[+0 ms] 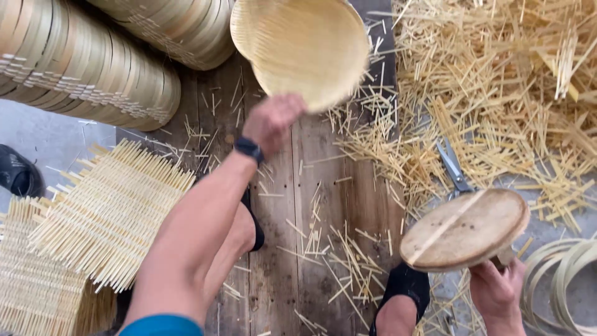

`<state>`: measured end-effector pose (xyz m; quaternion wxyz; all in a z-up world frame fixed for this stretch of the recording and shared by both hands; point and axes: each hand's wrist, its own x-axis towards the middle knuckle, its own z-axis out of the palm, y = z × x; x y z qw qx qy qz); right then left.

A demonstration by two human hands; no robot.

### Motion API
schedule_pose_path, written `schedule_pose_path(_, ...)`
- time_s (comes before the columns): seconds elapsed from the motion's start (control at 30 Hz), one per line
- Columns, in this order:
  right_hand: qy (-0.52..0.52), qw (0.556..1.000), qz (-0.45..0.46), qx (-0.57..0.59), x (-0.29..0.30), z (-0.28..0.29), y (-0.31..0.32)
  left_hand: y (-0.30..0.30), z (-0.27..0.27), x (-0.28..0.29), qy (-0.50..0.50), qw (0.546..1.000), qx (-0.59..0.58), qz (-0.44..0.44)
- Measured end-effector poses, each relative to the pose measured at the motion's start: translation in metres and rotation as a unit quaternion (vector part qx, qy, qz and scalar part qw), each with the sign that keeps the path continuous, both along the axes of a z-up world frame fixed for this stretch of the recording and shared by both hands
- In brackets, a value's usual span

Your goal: The person sits on the floor and trims the protruding ends of a woven bamboo mat with scissors, then fits a bent bamboo rim ring around the mat and presses it over a round wooden mold to shape it into a sieve. They repeatedly trim excess strips and adjust the rim to secure the weave.

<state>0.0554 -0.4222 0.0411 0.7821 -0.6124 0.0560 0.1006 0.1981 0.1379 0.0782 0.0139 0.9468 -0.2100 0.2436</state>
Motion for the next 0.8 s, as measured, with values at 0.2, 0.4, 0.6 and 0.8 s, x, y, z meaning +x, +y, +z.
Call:
schedule_pose_path(0.2,0.030,0.999,-0.027,-0.024,-0.003,-0.010,-0.026,0.020,0.010,0.078,0.039,0.977,-0.151,0.145)
schedule_pose_path(0.4,0.007,0.998,-0.053,0.017,-0.006,-0.015,-0.026,0.022,-0.007,0.081,0.095,0.964,-0.174,0.177)
schedule_pose_path(0.6,0.038,0.987,0.030,0.153,0.006,-0.032,-0.001,-0.026,-0.017,0.040,-0.053,0.966,-0.177,0.179)
schedule_pose_path(0.8,0.202,0.931,0.103,0.287,0.038,0.044,0.132,-0.173,-0.065,-0.117,0.537,0.418,-0.676,0.282)
